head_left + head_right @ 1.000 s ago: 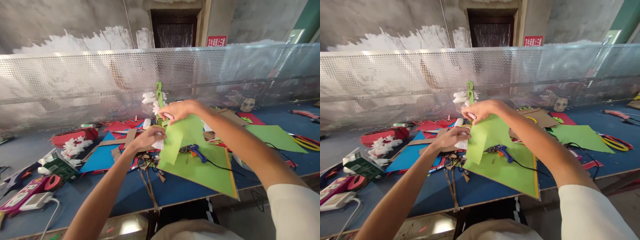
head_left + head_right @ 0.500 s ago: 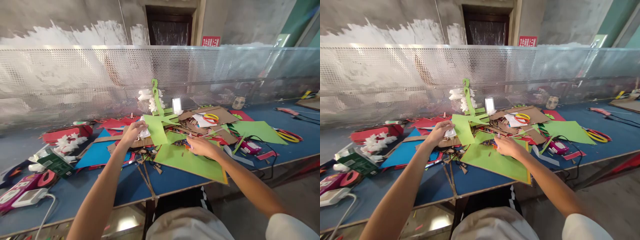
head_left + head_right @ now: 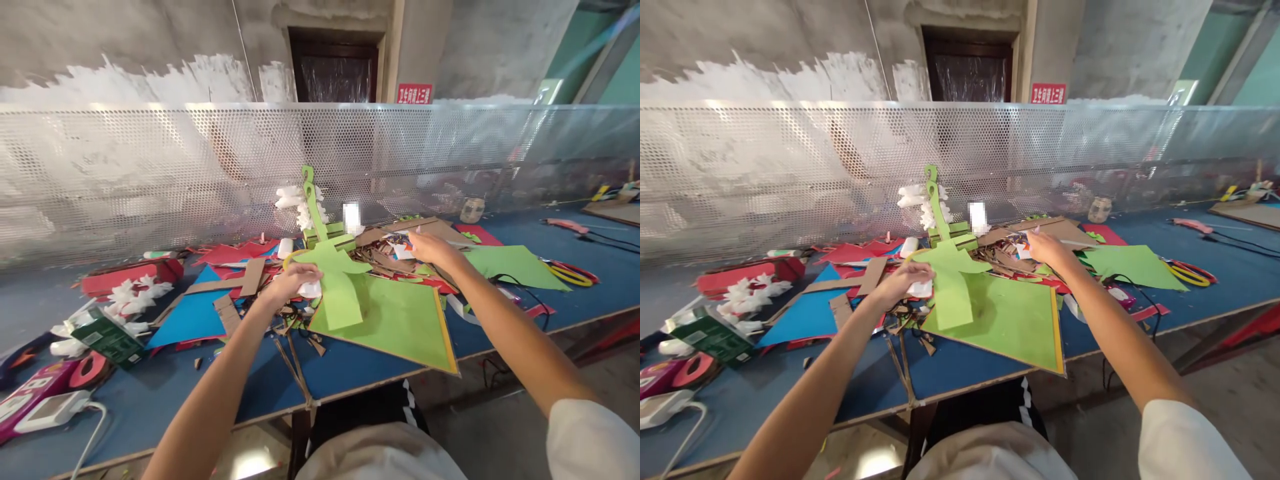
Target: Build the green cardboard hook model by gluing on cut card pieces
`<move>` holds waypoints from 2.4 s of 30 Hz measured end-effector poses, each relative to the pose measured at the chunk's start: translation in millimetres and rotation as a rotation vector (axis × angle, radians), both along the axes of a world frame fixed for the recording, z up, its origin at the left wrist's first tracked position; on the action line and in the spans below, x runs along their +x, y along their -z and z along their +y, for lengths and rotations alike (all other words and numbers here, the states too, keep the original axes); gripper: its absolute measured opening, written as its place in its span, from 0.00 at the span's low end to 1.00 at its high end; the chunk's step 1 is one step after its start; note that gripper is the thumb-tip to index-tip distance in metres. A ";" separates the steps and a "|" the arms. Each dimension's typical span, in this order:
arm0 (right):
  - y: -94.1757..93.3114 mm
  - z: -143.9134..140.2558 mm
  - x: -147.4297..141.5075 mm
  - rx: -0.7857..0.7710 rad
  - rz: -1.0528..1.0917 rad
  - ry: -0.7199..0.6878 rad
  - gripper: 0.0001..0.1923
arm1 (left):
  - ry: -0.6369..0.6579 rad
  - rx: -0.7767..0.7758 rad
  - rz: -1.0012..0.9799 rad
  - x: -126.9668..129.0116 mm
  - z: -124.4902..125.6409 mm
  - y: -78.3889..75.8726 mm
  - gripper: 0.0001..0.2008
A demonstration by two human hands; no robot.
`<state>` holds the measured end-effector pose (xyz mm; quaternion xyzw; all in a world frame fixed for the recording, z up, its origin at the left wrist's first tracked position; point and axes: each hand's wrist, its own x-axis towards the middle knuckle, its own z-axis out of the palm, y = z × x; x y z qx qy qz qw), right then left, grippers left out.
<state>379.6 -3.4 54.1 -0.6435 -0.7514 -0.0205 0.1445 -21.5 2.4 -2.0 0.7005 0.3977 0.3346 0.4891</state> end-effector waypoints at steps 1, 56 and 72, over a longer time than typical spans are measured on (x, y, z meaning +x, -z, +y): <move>5.7 5.0 -2.1 0.010 0.006 0.003 0.17 | 0.037 0.007 0.051 8.6 -0.8 5.7 0.16; 106.8 14.6 -134.0 -0.421 1.020 -0.507 0.13 | 0.359 0.980 0.676 -14.5 26.1 69.8 0.22; 106.2 -19.0 -132.4 -0.668 0.755 -0.650 0.02 | 0.318 1.085 0.633 -14.9 23.4 70.4 0.21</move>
